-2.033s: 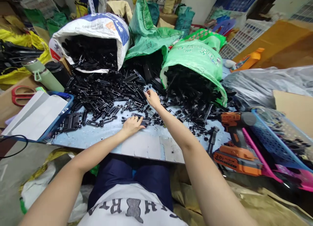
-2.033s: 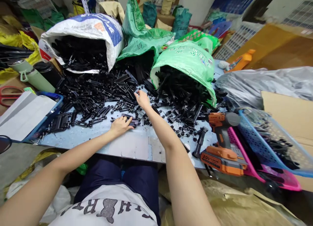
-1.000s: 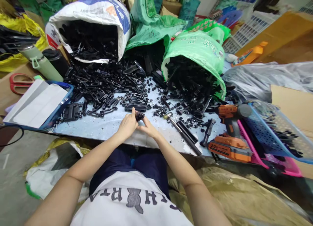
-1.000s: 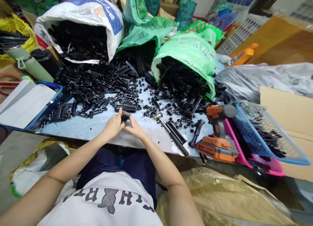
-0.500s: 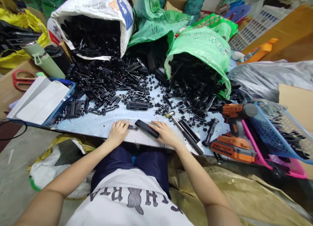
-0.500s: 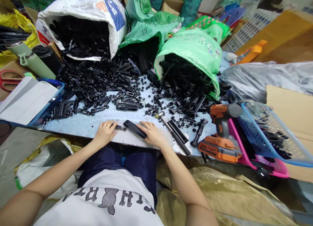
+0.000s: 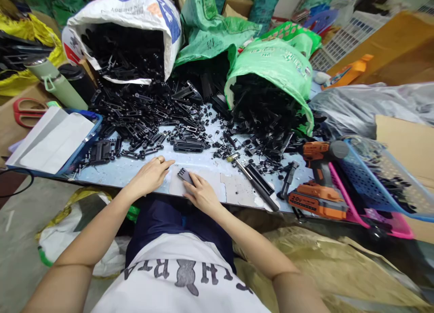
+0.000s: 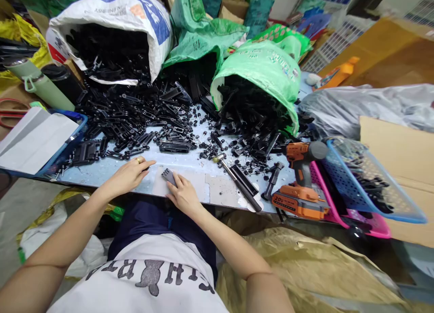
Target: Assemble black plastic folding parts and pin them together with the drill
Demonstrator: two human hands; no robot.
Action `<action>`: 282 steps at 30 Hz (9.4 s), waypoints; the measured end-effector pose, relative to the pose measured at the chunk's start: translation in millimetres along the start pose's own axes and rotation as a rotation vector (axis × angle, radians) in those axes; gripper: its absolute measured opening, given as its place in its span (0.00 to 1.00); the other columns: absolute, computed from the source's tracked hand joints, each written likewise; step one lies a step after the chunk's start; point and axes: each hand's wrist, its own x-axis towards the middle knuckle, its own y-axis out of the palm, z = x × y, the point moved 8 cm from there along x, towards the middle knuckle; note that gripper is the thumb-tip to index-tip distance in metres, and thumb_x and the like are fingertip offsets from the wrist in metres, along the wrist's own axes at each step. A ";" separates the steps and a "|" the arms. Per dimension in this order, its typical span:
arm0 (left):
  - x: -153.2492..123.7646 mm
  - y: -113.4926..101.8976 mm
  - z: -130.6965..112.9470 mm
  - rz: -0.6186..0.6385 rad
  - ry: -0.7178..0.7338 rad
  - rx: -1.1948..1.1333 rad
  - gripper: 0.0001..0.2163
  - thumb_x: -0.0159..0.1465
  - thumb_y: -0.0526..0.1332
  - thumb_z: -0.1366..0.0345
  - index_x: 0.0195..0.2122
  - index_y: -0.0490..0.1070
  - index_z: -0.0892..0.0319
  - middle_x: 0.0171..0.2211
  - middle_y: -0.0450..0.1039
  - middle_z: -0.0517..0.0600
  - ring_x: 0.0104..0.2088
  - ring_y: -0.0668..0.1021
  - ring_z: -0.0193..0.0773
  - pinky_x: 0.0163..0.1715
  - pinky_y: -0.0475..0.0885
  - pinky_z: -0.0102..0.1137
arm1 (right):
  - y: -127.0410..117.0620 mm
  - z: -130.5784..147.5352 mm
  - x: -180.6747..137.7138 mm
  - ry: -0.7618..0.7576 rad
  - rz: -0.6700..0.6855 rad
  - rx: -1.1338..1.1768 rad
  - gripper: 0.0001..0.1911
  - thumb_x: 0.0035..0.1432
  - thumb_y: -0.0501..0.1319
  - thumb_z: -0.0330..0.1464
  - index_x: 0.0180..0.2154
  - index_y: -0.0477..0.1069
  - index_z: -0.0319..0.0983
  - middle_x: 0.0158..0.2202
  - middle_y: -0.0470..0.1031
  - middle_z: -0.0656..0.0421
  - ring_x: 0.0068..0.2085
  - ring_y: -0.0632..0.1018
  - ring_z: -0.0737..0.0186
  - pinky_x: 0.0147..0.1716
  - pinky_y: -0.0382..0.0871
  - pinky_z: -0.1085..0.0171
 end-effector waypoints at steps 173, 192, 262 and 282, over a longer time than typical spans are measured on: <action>176.9 123.6 -99.1 0.139 0.012 0.022 0.08 0.62 0.51 0.77 0.37 0.69 0.68 0.39 0.72 0.61 0.43 0.73 0.44 0.43 0.67 0.36 | -50.3 -155.3 16.2 0.253 0.025 -0.311 0.12 0.62 0.48 0.26 0.40 0.69 0.35 0.39 0.71 0.49 0.42 0.67 0.55 0.37 0.57 0.61; -1.8 66.6 14.9 0.004 -0.664 -1.027 0.16 0.48 0.66 0.53 0.24 0.70 0.63 0.18 0.70 0.48 0.18 0.68 0.29 0.21 0.63 0.26 | -65.6 -66.3 -27.2 0.071 -0.113 0.118 0.15 0.65 0.48 0.35 0.33 0.70 0.37 0.33 0.72 0.54 0.33 0.73 0.64 0.32 0.66 0.67; -38.4 -21.8 -121.6 -0.131 0.562 -0.510 0.31 0.67 0.31 0.50 0.22 0.67 0.59 0.16 0.64 0.50 0.19 0.69 0.34 0.21 0.62 0.29 | -126.8 19.8 -48.7 -0.443 -0.369 0.882 0.27 0.63 0.38 0.51 0.24 0.60 0.41 0.19 0.62 0.60 0.21 0.66 0.64 0.24 0.58 0.63; 76.0 82.5 -38.0 0.066 0.323 0.385 0.25 0.62 0.58 0.57 0.59 0.57 0.55 0.47 0.67 0.62 0.47 0.70 0.49 0.41 0.64 0.38 | -77.4 -232.1 85.2 0.511 -0.523 0.406 0.21 0.62 0.44 0.41 0.48 0.63 0.34 0.47 0.69 0.48 0.48 0.70 0.58 0.49 0.63 0.59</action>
